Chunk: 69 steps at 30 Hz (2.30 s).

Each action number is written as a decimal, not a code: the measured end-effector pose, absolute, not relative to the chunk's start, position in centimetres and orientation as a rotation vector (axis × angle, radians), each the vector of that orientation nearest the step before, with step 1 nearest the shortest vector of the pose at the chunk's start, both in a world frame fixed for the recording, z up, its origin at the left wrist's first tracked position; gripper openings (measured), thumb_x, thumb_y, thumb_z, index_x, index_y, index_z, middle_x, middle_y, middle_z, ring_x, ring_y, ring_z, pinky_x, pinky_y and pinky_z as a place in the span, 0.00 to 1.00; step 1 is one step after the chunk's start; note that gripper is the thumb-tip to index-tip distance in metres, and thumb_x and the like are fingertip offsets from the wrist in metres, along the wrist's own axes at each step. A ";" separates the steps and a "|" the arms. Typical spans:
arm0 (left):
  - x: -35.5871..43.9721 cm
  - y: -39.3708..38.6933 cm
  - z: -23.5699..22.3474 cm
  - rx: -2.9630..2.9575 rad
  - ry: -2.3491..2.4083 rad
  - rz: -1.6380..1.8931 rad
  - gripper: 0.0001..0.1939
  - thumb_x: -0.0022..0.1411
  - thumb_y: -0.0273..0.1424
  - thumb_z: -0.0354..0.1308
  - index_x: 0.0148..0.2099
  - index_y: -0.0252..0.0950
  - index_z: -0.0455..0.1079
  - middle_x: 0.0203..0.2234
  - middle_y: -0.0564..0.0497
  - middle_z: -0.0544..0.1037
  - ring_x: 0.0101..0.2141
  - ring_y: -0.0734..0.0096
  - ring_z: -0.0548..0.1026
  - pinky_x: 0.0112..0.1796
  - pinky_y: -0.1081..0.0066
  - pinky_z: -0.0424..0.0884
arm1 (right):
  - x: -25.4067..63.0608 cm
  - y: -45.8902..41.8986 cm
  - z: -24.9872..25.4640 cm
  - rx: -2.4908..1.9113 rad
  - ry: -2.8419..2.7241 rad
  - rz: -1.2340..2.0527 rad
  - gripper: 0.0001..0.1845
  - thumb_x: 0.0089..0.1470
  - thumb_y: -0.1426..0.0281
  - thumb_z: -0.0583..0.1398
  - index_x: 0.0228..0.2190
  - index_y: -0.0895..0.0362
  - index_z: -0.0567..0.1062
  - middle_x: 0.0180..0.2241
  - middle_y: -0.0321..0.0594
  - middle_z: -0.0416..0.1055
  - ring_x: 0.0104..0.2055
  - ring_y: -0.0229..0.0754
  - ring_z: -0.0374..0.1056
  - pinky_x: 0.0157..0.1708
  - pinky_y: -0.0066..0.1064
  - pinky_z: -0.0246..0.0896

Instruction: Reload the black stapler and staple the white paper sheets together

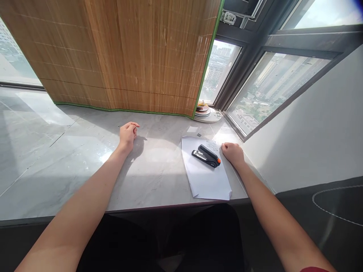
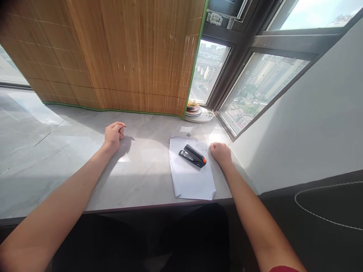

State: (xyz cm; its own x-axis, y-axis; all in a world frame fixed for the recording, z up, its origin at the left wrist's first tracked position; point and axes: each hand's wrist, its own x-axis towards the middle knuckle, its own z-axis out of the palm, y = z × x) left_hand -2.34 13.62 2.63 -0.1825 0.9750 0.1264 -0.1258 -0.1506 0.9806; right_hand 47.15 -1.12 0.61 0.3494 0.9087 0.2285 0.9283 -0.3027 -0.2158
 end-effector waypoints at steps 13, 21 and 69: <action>-2.7 13.8 2.5 1.020 1.074 1.550 0.08 0.45 0.28 0.57 0.30 0.36 0.75 0.17 0.58 0.59 0.19 0.78 0.52 0.20 0.75 0.50 | 38.2 7.9 -1.2 -1.804 -2.378 0.302 0.46 0.73 0.45 0.47 0.77 0.64 0.58 0.80 0.59 0.49 0.84 0.62 0.40 0.81 0.56 0.41; -4.4 14.1 3.6 0.843 0.874 1.740 0.02 0.54 0.25 0.59 0.31 0.37 0.71 0.18 0.59 0.57 0.18 0.79 0.52 0.20 0.75 0.49 | 23.7 10.8 0.4 -1.671 -2.556 0.275 0.39 0.77 0.59 0.50 0.78 0.69 0.54 0.81 0.62 0.40 0.84 0.59 0.36 0.81 0.55 0.36; -7.0 13.7 5.2 1.013 0.508 1.670 0.11 0.56 0.28 0.58 0.26 0.39 0.59 0.18 0.59 0.46 0.19 0.76 0.44 0.21 0.72 0.45 | 20.1 2.2 4.1 -1.425 -2.522 0.448 0.16 0.68 0.53 0.64 0.46 0.51 0.74 0.33 0.40 0.79 0.32 0.47 0.71 0.29 0.35 0.51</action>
